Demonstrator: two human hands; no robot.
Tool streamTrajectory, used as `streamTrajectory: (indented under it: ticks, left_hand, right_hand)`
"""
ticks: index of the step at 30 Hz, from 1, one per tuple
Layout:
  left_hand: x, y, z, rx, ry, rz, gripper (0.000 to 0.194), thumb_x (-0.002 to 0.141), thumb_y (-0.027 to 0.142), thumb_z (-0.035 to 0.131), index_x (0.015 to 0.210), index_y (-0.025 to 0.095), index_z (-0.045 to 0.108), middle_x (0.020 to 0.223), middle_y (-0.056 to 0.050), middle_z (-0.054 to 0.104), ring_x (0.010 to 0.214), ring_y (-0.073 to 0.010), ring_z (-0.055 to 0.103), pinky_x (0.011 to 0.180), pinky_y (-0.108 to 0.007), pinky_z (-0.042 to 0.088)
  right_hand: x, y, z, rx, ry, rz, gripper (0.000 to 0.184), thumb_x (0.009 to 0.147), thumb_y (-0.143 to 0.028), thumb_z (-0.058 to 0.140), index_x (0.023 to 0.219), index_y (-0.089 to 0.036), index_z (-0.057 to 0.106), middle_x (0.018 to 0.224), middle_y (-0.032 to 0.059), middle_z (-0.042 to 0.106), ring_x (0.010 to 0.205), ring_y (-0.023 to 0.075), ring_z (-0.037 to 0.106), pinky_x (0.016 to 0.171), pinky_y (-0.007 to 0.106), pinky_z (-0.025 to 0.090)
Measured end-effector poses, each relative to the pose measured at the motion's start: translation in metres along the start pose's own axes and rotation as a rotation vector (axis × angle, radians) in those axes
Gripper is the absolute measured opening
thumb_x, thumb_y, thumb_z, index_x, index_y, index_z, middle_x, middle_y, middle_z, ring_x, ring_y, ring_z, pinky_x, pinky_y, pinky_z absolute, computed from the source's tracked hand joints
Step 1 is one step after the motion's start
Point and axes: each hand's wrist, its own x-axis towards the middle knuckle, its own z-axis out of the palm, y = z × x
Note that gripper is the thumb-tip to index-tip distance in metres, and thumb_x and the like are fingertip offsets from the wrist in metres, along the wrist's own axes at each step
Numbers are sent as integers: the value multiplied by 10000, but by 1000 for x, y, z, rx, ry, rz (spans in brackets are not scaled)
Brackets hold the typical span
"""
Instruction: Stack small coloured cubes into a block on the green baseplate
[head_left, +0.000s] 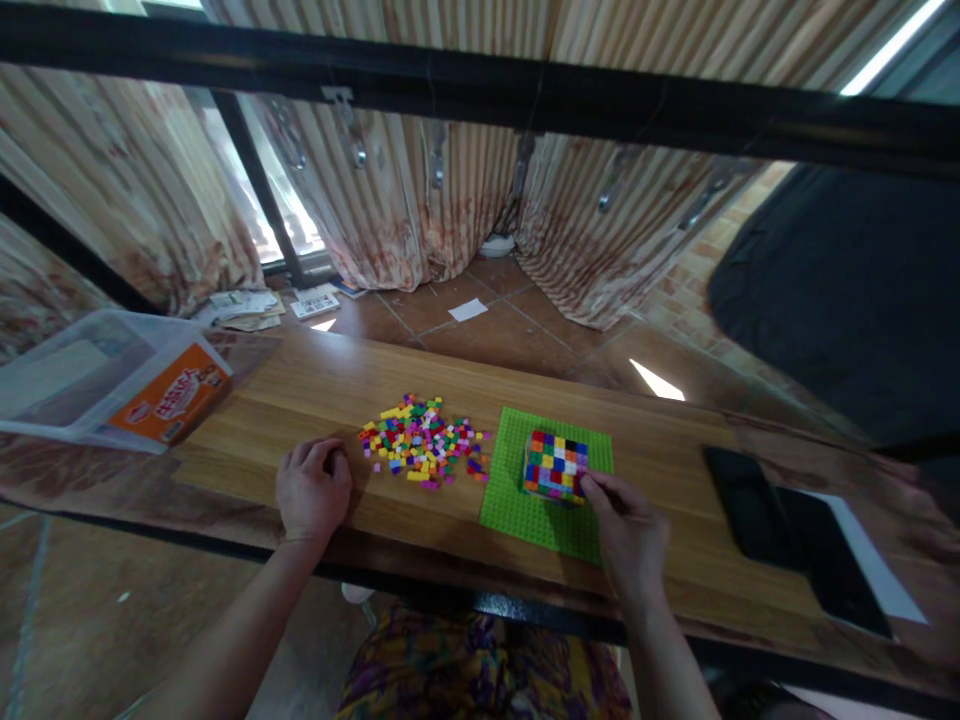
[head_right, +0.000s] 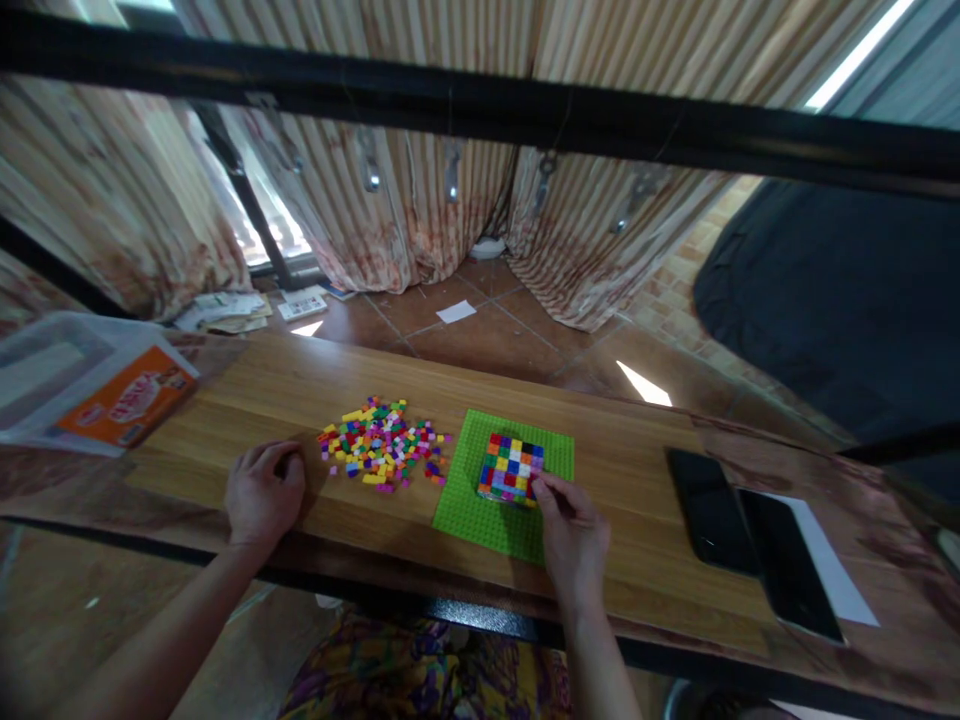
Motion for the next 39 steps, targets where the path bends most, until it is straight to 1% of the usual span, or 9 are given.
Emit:
streamTrajectory:
  ticks: [7,11,14,18,24,28,33,36,39]
  left_hand:
    - [0,1,-1,1,-13,-10,235,841,257,495,931,181,699,983,-117,684,948,-279,592,877,-423,472]
    - [0,2,-1,10,-10,-5,240,854,270,489,924,172,697,986,-117,693,947,-275,597,879,-412,474]
    - [0,2,-1,3,-6,3,241,859,270,480,912,171,693,962,-114,696,928,-269,600,880,-410,475]
    - [0,1,0,3,-5,3,227,852,261,487,906,178,691,959,-106,696,928,-266,602,880,-406,474]
    - [-2,4,-2,10,-5,-14,216,842,239,490,902,183,690,965,-102,689,932,-259,596,868,-394,476]
    - [-4,5,-2,9,-29,-27,220,853,235,482,918,190,687,965,-95,684,944,-253,600,875,-390,478]
    - [-4,6,-2,6,-21,-27,218,846,233,486,917,190,687,964,-91,685,938,-254,600,866,-389,482]
    - [-3,4,-2,7,-12,-13,221,842,234,487,914,181,688,968,-99,688,928,-259,598,870,-398,482]
    - [-2,2,0,10,-11,-7,225,845,244,486,920,184,690,979,-103,690,944,-264,598,879,-409,476]
  right_hand:
    - [5,-4,-1,-169,-26,-104,304,745,-465,701,856,-189,763,840,53,744,683,156,633,656,274,506]
    - [8,-5,-1,-264,-71,-232,264,774,-448,676,831,-205,762,805,38,728,647,141,591,642,271,479]
    - [10,-3,0,-299,-74,-253,264,786,-440,662,843,-201,760,803,38,725,643,140,589,637,271,474]
    - [9,-2,-1,-284,-38,-170,313,753,-465,687,871,-184,760,823,49,739,651,152,621,643,275,494]
    - [4,-6,-5,-247,18,-59,310,716,-471,713,863,-205,772,865,50,763,794,221,696,752,323,531]
    - [5,-6,-1,-161,71,69,343,633,-481,772,830,-200,772,827,56,758,795,249,692,702,331,537]
    - [8,-3,7,54,88,236,373,523,-442,849,773,-186,742,781,23,733,710,179,656,650,279,529]
    - [9,0,12,197,92,241,370,488,-407,876,728,-177,714,739,6,709,666,145,631,645,269,532]
    - [11,4,13,262,73,211,354,506,-405,874,694,-173,686,714,1,692,642,133,620,629,270,534]
